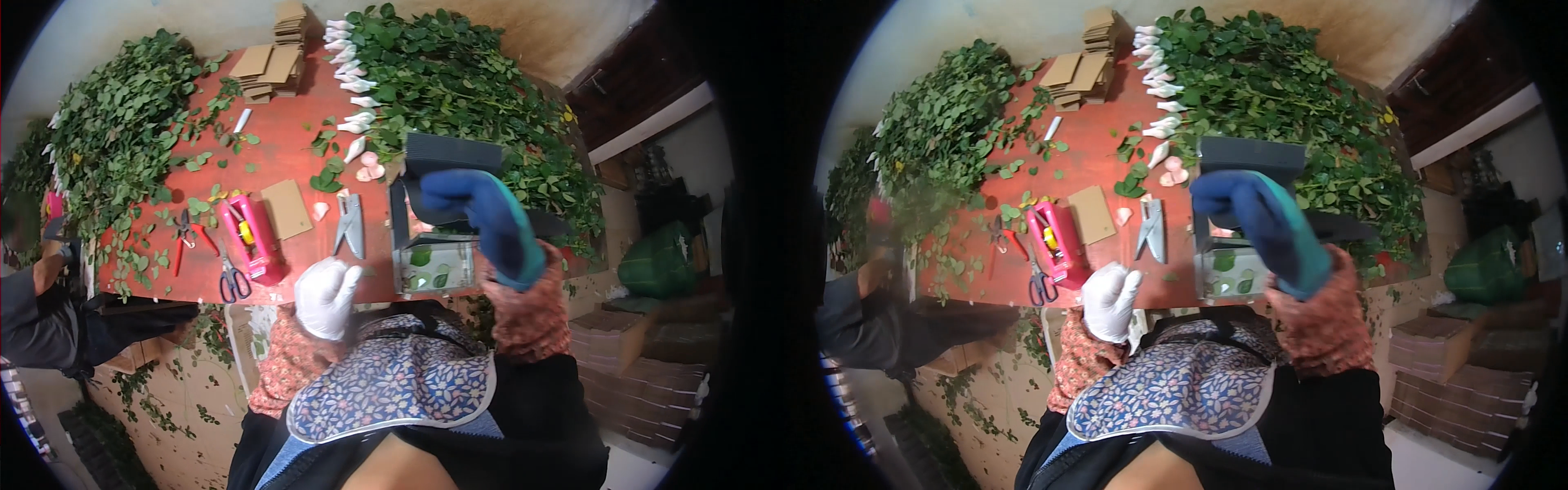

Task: The person bundles white roses by selecting individual stems from a pile, placing them into a black sorting frame one by one to align them, and then lifting the completed bundle from the frame.

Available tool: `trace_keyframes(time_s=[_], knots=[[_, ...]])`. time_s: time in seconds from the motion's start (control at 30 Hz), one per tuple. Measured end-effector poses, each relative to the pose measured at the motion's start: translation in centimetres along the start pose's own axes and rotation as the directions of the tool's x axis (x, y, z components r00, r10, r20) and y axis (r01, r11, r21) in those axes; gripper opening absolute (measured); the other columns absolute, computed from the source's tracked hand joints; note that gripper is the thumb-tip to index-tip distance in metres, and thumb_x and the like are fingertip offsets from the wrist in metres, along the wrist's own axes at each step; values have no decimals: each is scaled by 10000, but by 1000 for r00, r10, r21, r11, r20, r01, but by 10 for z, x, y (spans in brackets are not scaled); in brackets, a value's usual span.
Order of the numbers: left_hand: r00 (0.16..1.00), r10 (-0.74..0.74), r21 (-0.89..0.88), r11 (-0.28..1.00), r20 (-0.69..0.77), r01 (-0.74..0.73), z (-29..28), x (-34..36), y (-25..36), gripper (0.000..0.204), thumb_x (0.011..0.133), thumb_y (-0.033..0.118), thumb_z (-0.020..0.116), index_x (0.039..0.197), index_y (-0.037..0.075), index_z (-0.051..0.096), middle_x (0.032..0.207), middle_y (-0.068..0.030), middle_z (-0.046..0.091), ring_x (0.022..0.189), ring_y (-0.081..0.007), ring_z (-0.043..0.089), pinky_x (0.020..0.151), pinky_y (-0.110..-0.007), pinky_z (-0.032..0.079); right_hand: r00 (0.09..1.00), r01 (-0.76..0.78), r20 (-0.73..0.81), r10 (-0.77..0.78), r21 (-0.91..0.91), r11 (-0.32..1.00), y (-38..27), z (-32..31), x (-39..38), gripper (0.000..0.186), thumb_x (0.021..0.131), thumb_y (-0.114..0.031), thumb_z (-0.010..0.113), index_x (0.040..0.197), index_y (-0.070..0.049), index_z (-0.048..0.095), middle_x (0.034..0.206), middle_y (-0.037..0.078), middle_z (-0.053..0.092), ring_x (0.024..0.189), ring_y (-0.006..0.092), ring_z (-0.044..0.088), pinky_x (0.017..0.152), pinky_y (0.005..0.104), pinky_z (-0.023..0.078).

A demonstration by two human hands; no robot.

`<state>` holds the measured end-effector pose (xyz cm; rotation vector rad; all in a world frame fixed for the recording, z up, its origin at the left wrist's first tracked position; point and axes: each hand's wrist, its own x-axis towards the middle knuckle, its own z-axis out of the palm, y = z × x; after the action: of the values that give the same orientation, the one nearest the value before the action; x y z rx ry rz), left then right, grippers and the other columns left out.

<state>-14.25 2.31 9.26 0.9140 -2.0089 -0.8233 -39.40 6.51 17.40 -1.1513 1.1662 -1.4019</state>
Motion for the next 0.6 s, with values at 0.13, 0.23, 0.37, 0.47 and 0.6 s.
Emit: trace_keyframes(time_s=[0.13,0.23,0.37,0.47,0.6], knots=[[967,-252,-48,966,27,253,9,-13,-33,321,853,119,688,632,18,479,573,-117,378,505,-283,386,494,-400,291,961,10,273,-40,108,994,-62,-84,-44,381,994,-333,483,1085,28,563,1006,163,620,919,268,592,808,393,469],[917,-398,-314,868,26,386,15,6,-32,198,891,81,636,737,39,519,672,-13,440,602,-96,407,549,-280,341,836,406,306,-455,211,889,-107,-124,-37,304,902,-367,614,748,-111,558,624,54,555,508,202,505,463,363,363],[873,-472,-507,726,124,465,10,31,-22,81,928,91,590,892,21,610,764,29,499,694,-59,436,636,-213,360,883,323,313,-351,137,936,-78,-199,-32,238,909,-312,617,889,-79,576,848,95,601,713,225,569,647,394,441],[868,-481,-464,745,123,478,26,66,-13,149,948,128,579,884,3,629,740,18,524,660,-71,454,629,-232,379,980,59,197,-33,-130,990,-45,-245,-19,331,942,-238,577,1194,-24,562,1234,167,583,1075,289,593,940,445,466],[856,-392,-522,679,336,516,72,103,-42,275,974,171,544,1154,-29,603,1017,-97,667,901,-141,613,845,-275,490,974,-166,169,154,57,985,7,-228,7,348,987,-182,481,1259,19,564,1253,177,599,1157,245,582,1017,401,446]])
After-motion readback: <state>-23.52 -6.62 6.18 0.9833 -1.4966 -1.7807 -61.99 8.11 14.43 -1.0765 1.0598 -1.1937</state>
